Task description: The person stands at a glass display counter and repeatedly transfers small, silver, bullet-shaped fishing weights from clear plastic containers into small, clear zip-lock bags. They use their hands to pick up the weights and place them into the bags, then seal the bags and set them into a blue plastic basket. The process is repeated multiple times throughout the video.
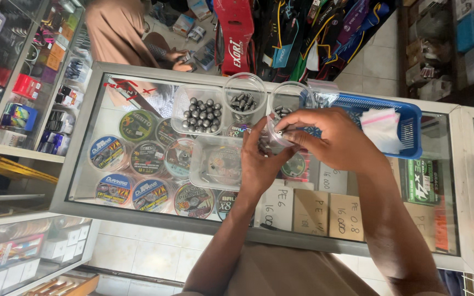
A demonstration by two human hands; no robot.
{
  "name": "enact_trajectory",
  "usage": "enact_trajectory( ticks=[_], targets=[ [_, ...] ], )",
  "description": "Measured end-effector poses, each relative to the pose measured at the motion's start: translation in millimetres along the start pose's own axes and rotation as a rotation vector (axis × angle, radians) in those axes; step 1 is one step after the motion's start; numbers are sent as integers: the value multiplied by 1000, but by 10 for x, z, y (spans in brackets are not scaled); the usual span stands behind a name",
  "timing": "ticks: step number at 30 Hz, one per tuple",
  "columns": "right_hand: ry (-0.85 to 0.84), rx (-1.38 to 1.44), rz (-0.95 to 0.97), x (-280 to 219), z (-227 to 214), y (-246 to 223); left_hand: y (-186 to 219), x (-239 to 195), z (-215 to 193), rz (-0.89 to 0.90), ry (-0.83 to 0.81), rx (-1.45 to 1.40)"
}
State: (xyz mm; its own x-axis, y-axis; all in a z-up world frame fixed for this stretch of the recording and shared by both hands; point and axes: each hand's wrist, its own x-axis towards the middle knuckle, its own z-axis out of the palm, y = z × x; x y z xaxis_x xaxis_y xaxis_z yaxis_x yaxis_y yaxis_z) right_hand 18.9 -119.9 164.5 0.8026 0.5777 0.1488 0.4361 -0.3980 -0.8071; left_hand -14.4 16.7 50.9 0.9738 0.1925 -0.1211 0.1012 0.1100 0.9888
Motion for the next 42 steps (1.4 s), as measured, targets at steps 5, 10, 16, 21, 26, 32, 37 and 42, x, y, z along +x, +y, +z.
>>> enact_trajectory(
  ticks=[5, 10, 16, 21, 26, 32, 37, 42],
  targets=[
    [-40, 57, 122, -25, 14, -25, -114, -7, 44, -17, 4, 34],
    [19, 137, 157, -81, -1, 58, -63, -42, 54, -12, 1, 36],
    [26, 121, 143, -111, 11, 44, 196, -121, 22, -36, -31, -23],
    [44, 82, 93, -116, 13, 32, 302, -164, -3, -9, -80, -16],
    [60, 54, 77, -158, 13, 38, 235, -147, 1, -18, -80, -29],
    [77, 49, 57, -163, 37, 66, 106, -88, 37, -20, -49, 10],
    [97, 83, 68, -127, 68, 139, 91, -98, 55, 31, -20, 78],
    [218, 120, 189, -92, 117, 279, 80, -110, 64, 66, -5, 117]
  ],
)
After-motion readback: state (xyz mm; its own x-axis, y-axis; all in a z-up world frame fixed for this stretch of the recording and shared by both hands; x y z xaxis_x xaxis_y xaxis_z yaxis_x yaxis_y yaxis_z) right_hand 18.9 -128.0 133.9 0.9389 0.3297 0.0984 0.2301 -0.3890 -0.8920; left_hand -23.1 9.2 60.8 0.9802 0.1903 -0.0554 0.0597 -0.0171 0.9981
